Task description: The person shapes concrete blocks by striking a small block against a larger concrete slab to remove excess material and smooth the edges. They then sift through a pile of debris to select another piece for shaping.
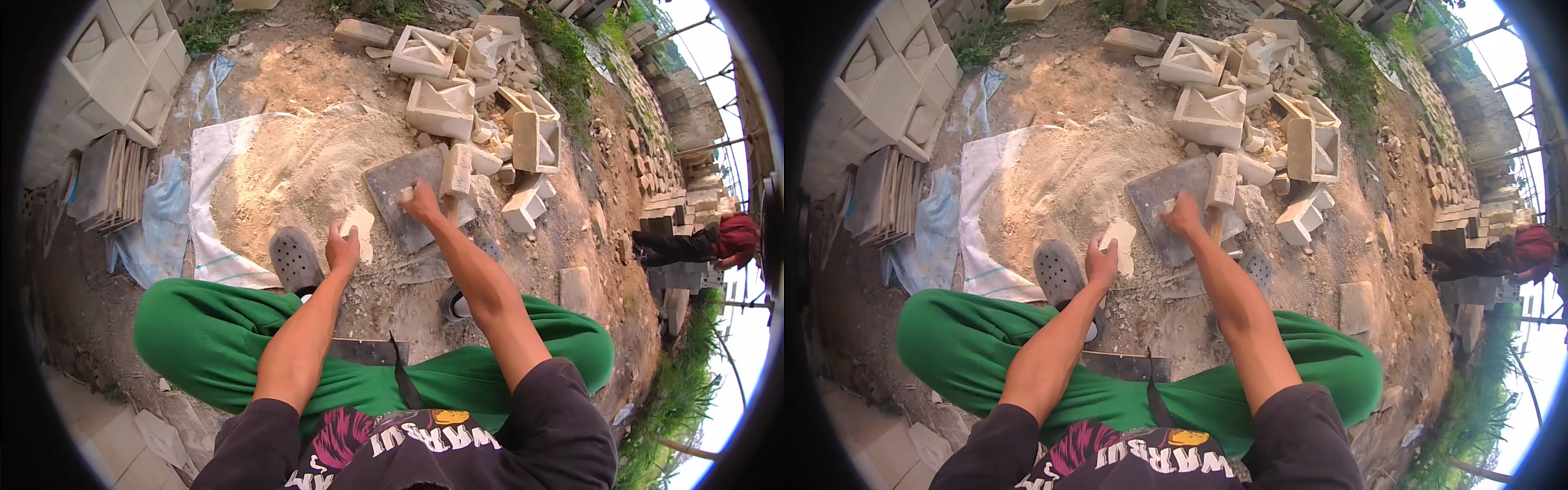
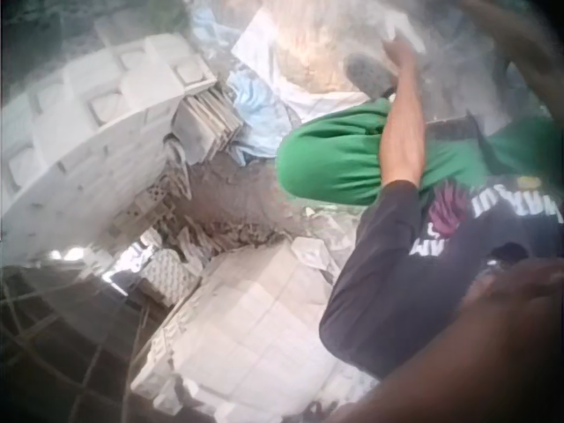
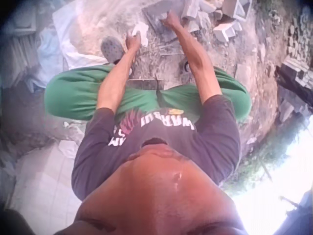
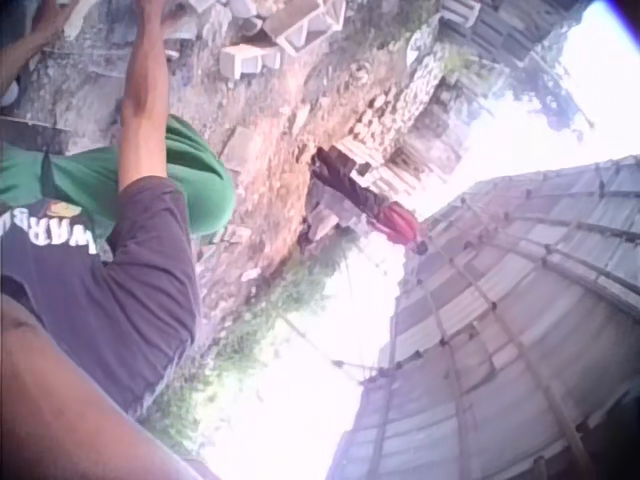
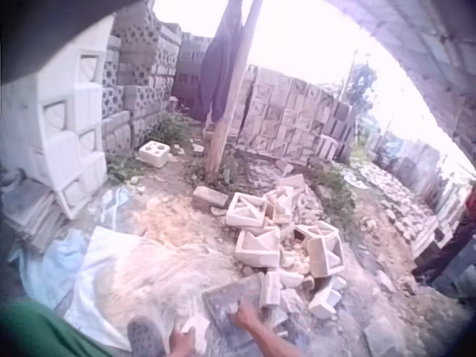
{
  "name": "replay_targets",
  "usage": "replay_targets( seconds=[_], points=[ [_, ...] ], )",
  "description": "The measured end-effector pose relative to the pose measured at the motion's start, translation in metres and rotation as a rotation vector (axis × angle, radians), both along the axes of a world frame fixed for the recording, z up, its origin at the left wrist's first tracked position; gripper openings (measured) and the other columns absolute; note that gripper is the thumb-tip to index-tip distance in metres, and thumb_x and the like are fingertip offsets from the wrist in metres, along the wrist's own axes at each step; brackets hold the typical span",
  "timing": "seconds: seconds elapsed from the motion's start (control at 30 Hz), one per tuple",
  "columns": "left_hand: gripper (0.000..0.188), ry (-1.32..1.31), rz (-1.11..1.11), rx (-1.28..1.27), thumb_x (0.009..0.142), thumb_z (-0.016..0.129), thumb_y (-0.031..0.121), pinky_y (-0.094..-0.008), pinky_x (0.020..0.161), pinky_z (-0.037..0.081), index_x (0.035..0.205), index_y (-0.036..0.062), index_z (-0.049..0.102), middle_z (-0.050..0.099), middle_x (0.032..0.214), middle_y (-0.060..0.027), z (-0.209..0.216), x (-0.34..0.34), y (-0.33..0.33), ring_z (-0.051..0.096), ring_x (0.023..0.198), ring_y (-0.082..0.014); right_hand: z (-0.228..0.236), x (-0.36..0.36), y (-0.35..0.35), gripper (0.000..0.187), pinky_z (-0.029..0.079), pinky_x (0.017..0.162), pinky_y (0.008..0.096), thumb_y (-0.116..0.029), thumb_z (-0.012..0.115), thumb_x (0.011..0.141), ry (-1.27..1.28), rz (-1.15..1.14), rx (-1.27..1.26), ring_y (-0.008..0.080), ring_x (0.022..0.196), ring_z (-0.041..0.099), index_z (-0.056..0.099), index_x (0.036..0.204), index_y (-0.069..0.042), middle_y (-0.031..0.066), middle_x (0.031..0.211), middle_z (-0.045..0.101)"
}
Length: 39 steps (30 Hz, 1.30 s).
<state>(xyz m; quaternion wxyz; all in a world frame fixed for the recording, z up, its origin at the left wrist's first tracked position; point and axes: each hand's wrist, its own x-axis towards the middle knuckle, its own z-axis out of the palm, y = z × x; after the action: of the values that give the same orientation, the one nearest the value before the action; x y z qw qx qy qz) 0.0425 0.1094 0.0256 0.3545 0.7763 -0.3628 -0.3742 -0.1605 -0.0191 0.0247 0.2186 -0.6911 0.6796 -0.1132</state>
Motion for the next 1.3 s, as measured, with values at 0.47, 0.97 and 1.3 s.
replay_targets(
  seconds=[0.47, 0.97, 1.3],
  points=[
    [0.047, -0.503, -0.438, -0.063, 0.087, 0.066, 0.027, -0.0425, 0.099, 0.044, 0.127, 0.0047, 0.057, 0.055, 0.119, -0.0173, 0.017, -0.038, -0.016, 0.051, 0.118, -0.0334, 0.05, -0.053, 0.051, 0.078, 0.045, 0.103, 0.0484, -0.035, 0.074, 0.082, -0.111, -0.502, 0.11, 0.0431, 0.12, 0.056, 0.032, 0.137, 0.002, 0.0312, 0.136, 0.049],
    [0.051, -0.346, -0.536, 0.032, 0.085, 0.071, 0.033, -0.0473, 0.096, 0.048, 0.12, 0.0021, 0.05, 0.052, 0.127, -0.0212, 0.002, -0.102, -0.114, 0.054, 0.118, -0.0407, 0.015, -0.036, 0.05, 0.071, 0.041, 0.101, 0.0514, -0.021, 0.064, 0.087, -0.416, -0.636, 0.077, 0.051, 0.119, 0.053, 0.016, 0.134, 0.002, 0.0373, 0.131, 0.048],
    [0.037, -0.746, -0.903, -0.401, 0.079, 0.075, 0.019, -0.0454, 0.087, 0.048, 0.107, 0.0061, 0.056, 0.054, 0.108, -0.0136, 0.011, -0.049, -0.122, 0.056, 0.105, -0.034, 0.013, -0.03, 0.056, 0.069, 0.043, 0.1, 0.0522, -0.022, 0.062, 0.088, -0.416, -0.687, 0.067, 0.0506, 0.118, 0.054, 0.015, 0.134, 0.0, 0.0374, 0.132, 0.047]
  ],
)
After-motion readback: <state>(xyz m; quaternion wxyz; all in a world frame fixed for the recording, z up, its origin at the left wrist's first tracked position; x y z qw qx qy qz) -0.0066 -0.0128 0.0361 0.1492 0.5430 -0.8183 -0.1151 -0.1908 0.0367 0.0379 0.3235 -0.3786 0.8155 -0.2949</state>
